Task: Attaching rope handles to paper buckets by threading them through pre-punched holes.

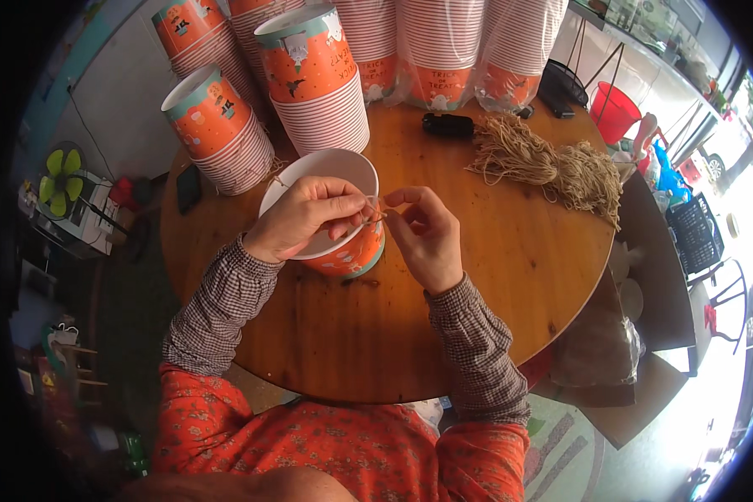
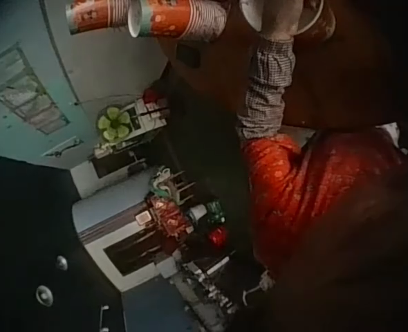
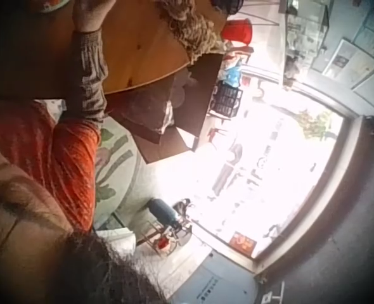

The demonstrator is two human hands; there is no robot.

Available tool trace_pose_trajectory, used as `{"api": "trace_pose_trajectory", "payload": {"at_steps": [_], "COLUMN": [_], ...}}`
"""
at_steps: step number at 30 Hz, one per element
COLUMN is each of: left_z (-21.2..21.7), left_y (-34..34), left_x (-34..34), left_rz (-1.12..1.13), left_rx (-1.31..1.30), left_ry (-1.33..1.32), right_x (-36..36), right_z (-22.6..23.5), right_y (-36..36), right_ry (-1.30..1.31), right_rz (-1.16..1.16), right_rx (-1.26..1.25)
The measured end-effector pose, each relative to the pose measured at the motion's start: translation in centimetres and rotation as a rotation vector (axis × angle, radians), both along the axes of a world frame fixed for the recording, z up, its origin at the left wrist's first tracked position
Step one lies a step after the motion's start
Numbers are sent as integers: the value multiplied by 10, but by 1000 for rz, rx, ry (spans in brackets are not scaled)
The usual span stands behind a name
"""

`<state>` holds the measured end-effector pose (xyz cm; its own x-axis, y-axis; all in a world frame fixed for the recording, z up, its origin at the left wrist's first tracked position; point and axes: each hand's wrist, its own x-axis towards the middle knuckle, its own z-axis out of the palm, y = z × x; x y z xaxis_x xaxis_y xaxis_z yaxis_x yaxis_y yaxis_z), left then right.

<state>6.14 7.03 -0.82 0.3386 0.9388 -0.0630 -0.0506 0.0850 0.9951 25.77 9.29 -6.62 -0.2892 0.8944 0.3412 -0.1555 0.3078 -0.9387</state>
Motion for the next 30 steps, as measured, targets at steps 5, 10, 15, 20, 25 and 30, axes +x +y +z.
{"api": "trace_pose_trajectory", "payload": {"at_steps": [5, 10, 15, 20, 25, 30], "left_z": [-2, -2, -13, -14, -7, -2], "left_y": [0, -2, 1, 2, 1, -2], "left_x": [0, 2, 6, 7, 5, 7], "left_rz": [46, 18, 65, 33, -10, 40], "left_rx": [10, 34, 471, 419, 164, 142], "left_ry": [55, 100, 418, 580, 273, 157], "right_x": [-3, -1, 3, 5, 10, 16], "right_z": [2, 3, 5, 5, 6, 17], "right_y": [-5, -6, -5, -3, 2, -1], "right_ry": [22, -2, -1, -4, -99, -289], "right_rz": [-52, -87, -166, -187, -287, -217], "right_rx": [193, 240, 265, 247, 265, 457]}}
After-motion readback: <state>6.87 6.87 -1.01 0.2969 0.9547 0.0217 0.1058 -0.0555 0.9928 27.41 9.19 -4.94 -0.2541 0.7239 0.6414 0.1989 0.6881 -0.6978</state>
